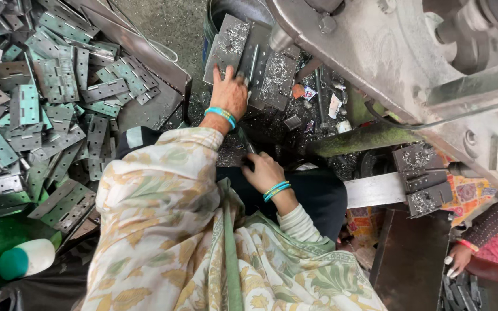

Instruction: The person places small metal hinge pieces into a stamping or punching machine by hand and operates the machine to process them. They then place the processed pieces into a container with other finished parts.

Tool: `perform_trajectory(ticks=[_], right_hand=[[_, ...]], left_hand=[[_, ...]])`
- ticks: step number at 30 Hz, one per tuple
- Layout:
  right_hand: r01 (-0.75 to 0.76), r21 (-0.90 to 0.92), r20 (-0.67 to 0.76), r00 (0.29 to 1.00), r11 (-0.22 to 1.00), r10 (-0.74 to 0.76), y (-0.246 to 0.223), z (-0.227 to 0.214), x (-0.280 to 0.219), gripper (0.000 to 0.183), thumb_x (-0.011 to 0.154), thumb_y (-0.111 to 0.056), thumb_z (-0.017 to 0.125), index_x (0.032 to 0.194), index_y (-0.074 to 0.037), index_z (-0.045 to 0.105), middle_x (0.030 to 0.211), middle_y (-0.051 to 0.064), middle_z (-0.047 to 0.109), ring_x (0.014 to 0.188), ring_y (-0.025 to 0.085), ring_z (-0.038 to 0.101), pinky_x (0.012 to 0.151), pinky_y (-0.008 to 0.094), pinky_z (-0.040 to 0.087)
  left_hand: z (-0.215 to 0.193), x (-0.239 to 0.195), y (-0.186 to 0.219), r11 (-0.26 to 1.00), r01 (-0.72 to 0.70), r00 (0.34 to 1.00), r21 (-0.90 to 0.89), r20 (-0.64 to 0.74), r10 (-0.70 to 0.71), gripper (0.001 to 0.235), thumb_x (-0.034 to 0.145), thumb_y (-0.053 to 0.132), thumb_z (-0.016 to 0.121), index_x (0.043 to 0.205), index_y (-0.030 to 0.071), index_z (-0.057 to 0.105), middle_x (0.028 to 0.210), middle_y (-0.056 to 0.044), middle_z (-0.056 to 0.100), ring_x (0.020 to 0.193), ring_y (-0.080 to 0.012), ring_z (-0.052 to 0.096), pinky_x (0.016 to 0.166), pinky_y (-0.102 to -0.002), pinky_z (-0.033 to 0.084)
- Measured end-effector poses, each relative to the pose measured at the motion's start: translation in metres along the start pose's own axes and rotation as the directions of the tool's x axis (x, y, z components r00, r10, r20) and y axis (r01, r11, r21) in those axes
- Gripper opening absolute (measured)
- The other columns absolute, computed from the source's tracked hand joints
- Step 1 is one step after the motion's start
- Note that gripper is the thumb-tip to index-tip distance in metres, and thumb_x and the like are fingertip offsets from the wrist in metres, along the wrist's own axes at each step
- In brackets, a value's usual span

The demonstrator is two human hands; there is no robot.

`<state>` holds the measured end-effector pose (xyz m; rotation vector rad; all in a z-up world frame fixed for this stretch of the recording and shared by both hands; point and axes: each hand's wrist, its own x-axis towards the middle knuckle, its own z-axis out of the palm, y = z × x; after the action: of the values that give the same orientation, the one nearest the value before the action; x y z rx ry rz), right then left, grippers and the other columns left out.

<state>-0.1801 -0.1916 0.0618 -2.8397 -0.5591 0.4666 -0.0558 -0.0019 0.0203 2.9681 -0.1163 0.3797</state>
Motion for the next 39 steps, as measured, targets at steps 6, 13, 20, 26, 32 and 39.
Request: perform_trajectory(ticks=[6,13,20,26,32,39], right_hand=[[0.010,0.025,-0.041,0.999,1.000,-0.009,-0.001,0.002,-0.002,0.033,0.084,-0.038,0.070,0.112,-0.021,0.076,0.107,0.018,0.070,0.098,0.042,0.069,0.081,0.054,0.057],[0.049,0.037,-0.068,0.997,0.998,-0.046,0.007,0.006,-0.006,0.048,0.085,-0.038,0.071,0.130,-0.020,0.064,0.111,0.019,0.070,0.100,0.043,0.068,0.083,0.054,0.056],[0.224,0.212,-0.215,0.960,0.951,-0.178,0.026,-0.009,0.009,0.070,0.089,-0.033,0.075,0.150,-0.013,0.047,0.123,0.024,0.069,0.102,0.039,0.069,0.086,0.047,0.057],[0.277,0.587,-0.447,0.894,0.761,0.019,0.055,-0.018,0.065,0.070,0.088,-0.010,0.077,0.151,-0.014,0.047,0.123,0.013,0.069,0.093,0.015,0.069,0.082,0.034,0.061],[0.407,0.747,-0.565,0.805,0.526,0.179,0.068,-0.031,0.105,0.031,0.095,-0.005,0.074,0.126,-0.008,0.068,0.109,0.008,0.074,0.086,0.013,0.070,0.070,0.033,0.061],[0.340,-0.133,-0.644,0.685,0.931,-0.342,0.008,-0.019,0.125,0.040,0.074,0.005,0.075,0.113,-0.004,0.071,0.111,0.019,0.067,0.104,0.040,0.067,0.092,0.045,0.055]], left_hand=[[-0.014,-0.060,0.006,0.998,-0.057,0.996,0.006,0.075,0.057,0.029,0.100,0.023,0.055,0.114,0.008,0.076,0.125,-0.009,0.066,0.137,-0.0358,0.043,0.119,-0.069,0.025],[0.008,-0.043,0.005,0.985,-0.074,0.975,0.153,-0.198,0.104,0.033,0.093,0.023,0.054,0.112,0.006,0.076,0.125,-0.010,0.066,0.132,-0.0366,0.045,0.113,-0.068,0.028],[-0.043,-0.060,0.000,0.984,-0.150,0.906,-0.098,-0.413,0.097,0.032,0.086,0.017,0.066,0.115,0.008,0.077,0.123,-0.008,0.068,0.126,-0.0310,0.051,0.114,-0.057,0.034],[-0.054,-0.042,-0.020,0.714,-0.062,0.964,-0.697,-0.227,-0.138,0.024,0.088,0.024,0.080,0.103,0.006,0.077,0.106,-0.010,0.075,0.102,-0.0293,0.064,0.105,-0.045,0.046],[-0.035,-0.004,-0.021,0.450,-0.045,0.961,-0.892,-0.161,-0.224,0.027,0.088,0.030,0.079,0.106,0.009,0.078,0.107,-0.012,0.074,0.103,-0.0299,0.065,0.094,-0.043,0.051],[-0.017,-0.004,-0.026,0.939,0.136,0.961,-0.317,-0.190,-0.203,0.041,0.089,0.025,0.075,0.127,0.011,0.069,0.142,-0.007,0.059,0.133,-0.0350,0.043,0.102,-0.058,0.042]])
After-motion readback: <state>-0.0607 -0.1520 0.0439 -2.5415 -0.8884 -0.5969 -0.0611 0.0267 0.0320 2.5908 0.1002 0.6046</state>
